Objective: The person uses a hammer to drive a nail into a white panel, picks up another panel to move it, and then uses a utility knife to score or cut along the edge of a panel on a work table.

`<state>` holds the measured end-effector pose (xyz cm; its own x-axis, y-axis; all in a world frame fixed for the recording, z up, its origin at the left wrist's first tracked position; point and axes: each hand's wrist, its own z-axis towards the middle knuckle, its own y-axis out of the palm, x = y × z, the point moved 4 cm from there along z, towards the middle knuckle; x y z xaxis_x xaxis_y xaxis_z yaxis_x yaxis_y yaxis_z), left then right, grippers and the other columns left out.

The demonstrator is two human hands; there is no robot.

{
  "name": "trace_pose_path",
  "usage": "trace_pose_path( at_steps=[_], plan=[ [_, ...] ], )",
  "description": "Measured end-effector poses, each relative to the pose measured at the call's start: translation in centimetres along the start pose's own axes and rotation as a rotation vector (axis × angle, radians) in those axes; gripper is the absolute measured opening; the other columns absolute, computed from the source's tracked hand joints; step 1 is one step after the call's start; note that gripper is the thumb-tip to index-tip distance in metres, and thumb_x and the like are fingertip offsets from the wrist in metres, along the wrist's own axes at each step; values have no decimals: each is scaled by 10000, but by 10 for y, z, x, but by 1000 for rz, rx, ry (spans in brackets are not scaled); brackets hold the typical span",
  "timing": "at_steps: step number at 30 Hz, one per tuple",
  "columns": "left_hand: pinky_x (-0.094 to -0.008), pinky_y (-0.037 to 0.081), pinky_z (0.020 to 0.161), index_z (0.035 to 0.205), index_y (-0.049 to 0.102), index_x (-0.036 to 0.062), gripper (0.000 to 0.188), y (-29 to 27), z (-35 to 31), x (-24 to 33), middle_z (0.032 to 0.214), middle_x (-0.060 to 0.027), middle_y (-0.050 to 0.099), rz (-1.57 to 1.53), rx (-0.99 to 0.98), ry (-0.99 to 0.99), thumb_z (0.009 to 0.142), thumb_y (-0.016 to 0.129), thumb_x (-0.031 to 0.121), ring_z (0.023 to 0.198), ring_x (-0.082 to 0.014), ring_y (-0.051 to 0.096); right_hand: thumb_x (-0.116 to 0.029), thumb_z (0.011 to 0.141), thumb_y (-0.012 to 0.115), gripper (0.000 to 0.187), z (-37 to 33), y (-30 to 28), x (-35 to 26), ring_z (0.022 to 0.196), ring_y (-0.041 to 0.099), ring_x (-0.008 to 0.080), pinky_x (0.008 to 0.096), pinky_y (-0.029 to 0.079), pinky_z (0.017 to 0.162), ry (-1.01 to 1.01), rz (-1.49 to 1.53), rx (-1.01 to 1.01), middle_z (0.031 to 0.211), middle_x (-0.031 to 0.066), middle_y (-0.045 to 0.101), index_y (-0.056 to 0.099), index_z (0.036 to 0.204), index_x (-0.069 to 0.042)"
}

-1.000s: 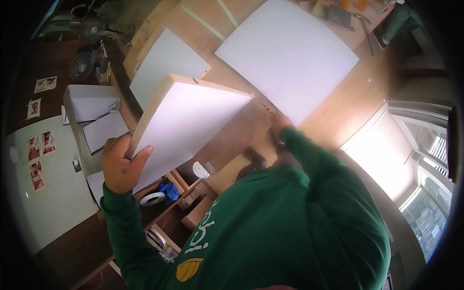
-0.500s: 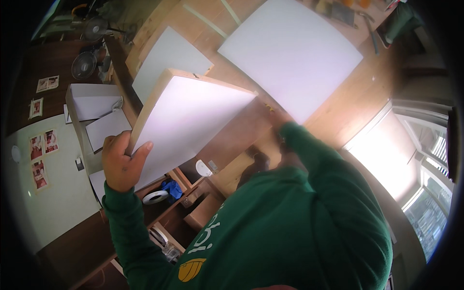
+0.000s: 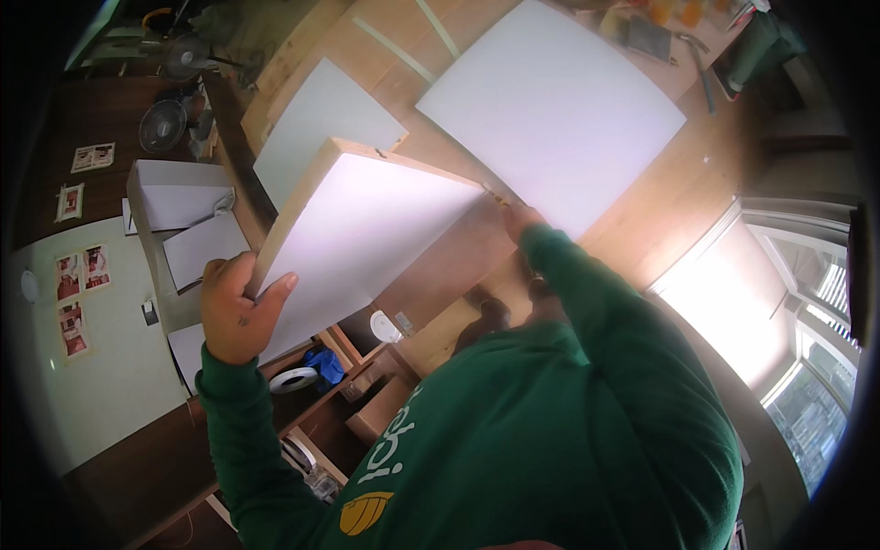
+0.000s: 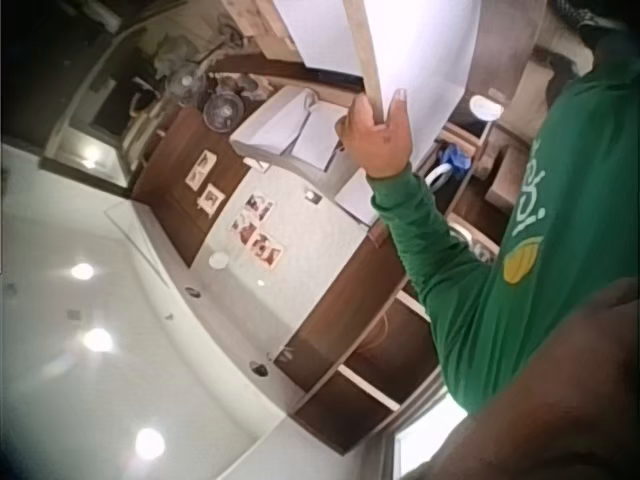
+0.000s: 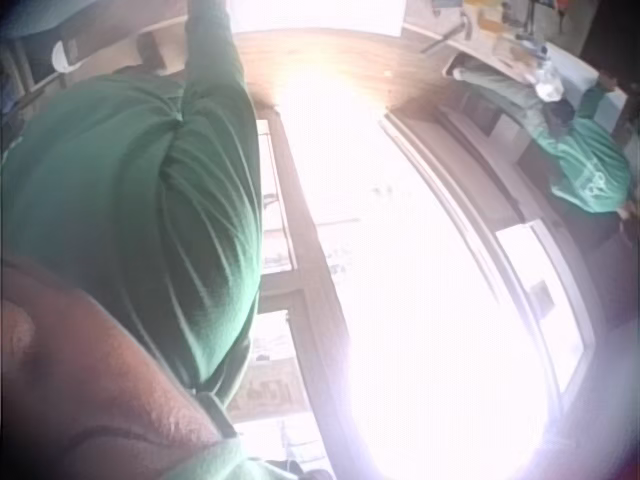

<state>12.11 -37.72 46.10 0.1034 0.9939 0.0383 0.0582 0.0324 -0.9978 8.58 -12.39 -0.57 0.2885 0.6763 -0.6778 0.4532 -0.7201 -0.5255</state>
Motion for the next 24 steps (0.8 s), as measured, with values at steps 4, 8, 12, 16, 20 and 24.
trace_pose_path(
  at_steps=[4, 8, 12, 16, 20, 24],
  plan=[
    [-400, 397, 631, 812, 633, 34, 223, 5, -5, -2, 685, -113, 558, -43, 90, 31, 723, 780, 177, 703, -294, 463, -364, 992, 410, 445, -8, 3, 10, 1061, 613, 430, 490, 467, 955, 70, -19, -85, 1109, 277, 648, 586, 1208, -17],
    [-403, 405, 640, 807, 627, 33, 230, 3, -4, -4, 688, -117, 557, -4, 75, 27, 709, 782, 172, 709, -300, 466, -381, 992, 402, 454, -18, 12, 27, 1072, 611, 428, 487, 462, 962, 80, -55, -69, 1118, 274, 649, 596, 1181, -16],
    [-409, 397, 635, 792, 609, 25, 247, 6, -5, -2, 689, -125, 550, -14, 47, -11, 699, 786, 171, 708, -304, 459, -387, 995, 397, 456, -21, -2, 19, 1072, 608, 435, 492, 462, 960, 104, -57, -99, 1113, 279, 647, 599, 1168, -16],
    [-413, 397, 636, 787, 601, 25, 258, 5, -8, -7, 691, -131, 547, -10, 56, -8, 702, 788, 183, 710, -309, 457, -386, 994, 400, 454, -27, -8, 4, 1068, 608, 440, 500, 461, 957, 92, 16, -58, 1105, 282, 646, 598, 1170, -18],
    [-411, 403, 640, 795, 607, 27, 261, 4, -6, -6, 694, -134, 553, -10, 56, 4, 707, 788, 193, 710, -311, 462, -394, 994, 399, 458, -8, -2, -4, 1073, 603, 442, 499, 458, 959, 84, -22, -57, 1106, 283, 645, 591, 1175, -19],
    [-413, 400, 637, 799, 611, 28, 259, 5, -6, -5, 694, -133, 557, -29, 54, 5, 707, 788, 193, 702, -311, 462, -410, 997, 388, 475, -25, 11, 11, 1071, 599, 445, 505, 458, 955, 115, -6, -16, 1111, 284, 642, 577, 1184, -17]
  ],
)
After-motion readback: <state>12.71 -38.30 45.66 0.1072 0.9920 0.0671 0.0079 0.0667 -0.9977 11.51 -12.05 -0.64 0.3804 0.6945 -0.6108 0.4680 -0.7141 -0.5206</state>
